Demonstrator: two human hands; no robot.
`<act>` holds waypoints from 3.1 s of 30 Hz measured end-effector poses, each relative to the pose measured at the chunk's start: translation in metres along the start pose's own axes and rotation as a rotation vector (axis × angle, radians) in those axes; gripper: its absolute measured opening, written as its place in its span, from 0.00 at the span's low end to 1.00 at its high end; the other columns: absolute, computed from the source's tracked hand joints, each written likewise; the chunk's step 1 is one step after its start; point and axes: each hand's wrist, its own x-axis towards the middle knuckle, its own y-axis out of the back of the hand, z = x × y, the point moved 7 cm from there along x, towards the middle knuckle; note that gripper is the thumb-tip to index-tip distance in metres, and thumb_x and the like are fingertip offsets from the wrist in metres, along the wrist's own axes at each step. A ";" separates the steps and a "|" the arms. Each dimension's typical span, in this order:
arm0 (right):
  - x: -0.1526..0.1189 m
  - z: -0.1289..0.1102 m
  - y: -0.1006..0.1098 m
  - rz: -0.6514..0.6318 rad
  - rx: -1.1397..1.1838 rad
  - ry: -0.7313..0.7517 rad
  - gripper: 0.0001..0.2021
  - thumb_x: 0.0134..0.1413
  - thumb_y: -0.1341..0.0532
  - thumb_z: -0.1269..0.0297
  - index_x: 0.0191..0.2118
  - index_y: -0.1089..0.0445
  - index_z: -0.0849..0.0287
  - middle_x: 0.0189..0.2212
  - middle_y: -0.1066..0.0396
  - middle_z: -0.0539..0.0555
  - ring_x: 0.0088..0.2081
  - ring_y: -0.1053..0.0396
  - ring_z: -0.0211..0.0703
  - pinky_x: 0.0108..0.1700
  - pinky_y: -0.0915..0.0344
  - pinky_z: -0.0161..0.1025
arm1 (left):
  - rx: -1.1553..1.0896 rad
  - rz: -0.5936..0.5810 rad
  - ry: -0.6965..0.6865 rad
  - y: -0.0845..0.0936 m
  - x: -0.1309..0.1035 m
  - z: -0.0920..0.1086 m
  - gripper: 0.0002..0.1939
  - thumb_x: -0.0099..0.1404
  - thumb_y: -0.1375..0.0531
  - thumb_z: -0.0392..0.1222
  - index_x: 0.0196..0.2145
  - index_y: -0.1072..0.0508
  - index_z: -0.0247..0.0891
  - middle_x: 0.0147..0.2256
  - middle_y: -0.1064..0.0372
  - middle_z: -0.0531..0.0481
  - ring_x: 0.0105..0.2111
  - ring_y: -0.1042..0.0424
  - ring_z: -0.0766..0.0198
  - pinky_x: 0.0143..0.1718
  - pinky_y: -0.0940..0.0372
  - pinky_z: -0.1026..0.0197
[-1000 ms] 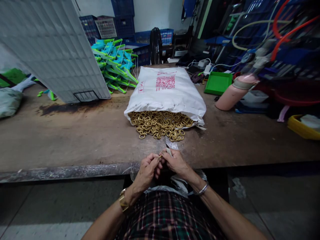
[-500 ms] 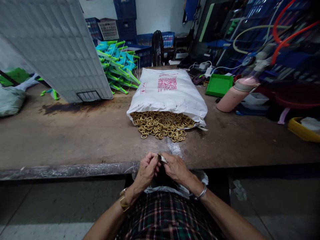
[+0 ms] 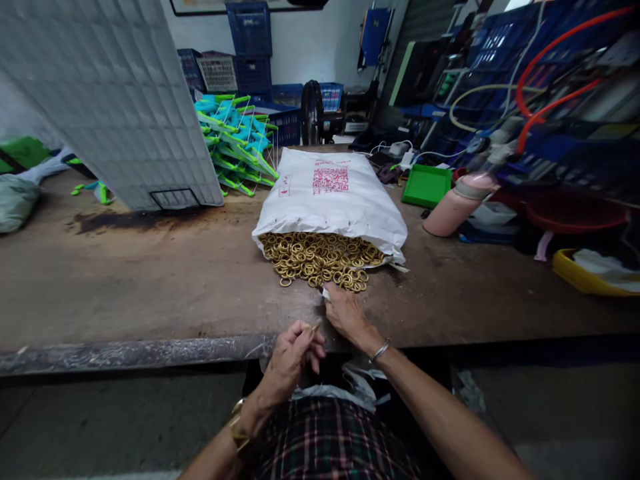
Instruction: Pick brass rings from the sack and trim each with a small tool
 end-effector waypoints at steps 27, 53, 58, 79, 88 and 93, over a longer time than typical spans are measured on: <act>-0.012 -0.009 0.007 0.013 0.653 0.182 0.12 0.57 0.54 0.61 0.26 0.42 0.57 0.20 0.41 0.46 0.24 0.42 0.35 0.28 0.47 0.32 | -0.034 0.206 0.033 0.027 0.033 0.009 0.19 0.53 0.41 0.50 0.39 0.37 0.37 0.21 0.40 0.58 0.14 0.47 0.76 0.12 0.55 0.72; -0.014 -0.018 -0.018 -0.138 0.954 -0.047 0.13 0.52 0.52 0.61 0.21 0.41 0.58 0.14 0.42 0.45 0.19 0.45 0.32 0.24 0.48 0.30 | -0.009 0.039 0.032 0.016 0.026 0.008 0.16 0.55 0.42 0.53 0.26 0.38 0.36 0.20 0.41 0.57 0.13 0.52 0.78 0.14 0.58 0.70; -0.015 -0.014 -0.012 -0.029 0.781 0.029 0.11 0.52 0.52 0.64 0.22 0.41 0.58 0.17 0.39 0.47 0.22 0.42 0.34 0.27 0.47 0.31 | -0.046 0.047 0.008 0.018 0.026 0.007 0.15 0.55 0.43 0.51 0.27 0.38 0.36 0.19 0.43 0.58 0.13 0.52 0.78 0.13 0.58 0.71; -0.029 -0.029 -0.020 -0.115 0.326 0.246 0.10 0.45 0.52 0.75 0.34 0.38 0.58 0.23 0.35 0.50 0.25 0.40 0.37 0.29 0.49 0.32 | 0.036 0.054 -0.022 0.023 0.028 0.006 0.17 0.55 0.43 0.54 0.25 0.38 0.37 0.16 0.47 0.60 0.12 0.54 0.77 0.13 0.59 0.70; -0.027 -0.032 -0.018 -0.209 0.193 0.299 0.11 0.47 0.52 0.75 0.35 0.36 0.59 0.23 0.33 0.51 0.24 0.39 0.36 0.27 0.52 0.33 | 0.099 0.023 -0.079 0.025 0.021 0.011 0.17 0.54 0.42 0.54 0.25 0.38 0.36 0.17 0.48 0.59 0.15 0.54 0.76 0.16 0.58 0.69; -0.006 -0.015 -0.015 -0.095 0.003 0.145 0.11 0.50 0.51 0.72 0.39 0.37 0.61 0.24 0.32 0.53 0.24 0.37 0.38 0.26 0.54 0.35 | 0.036 -0.071 -0.066 0.009 0.009 0.016 0.15 0.58 0.44 0.51 0.26 0.35 0.35 0.16 0.47 0.58 0.15 0.51 0.75 0.16 0.56 0.69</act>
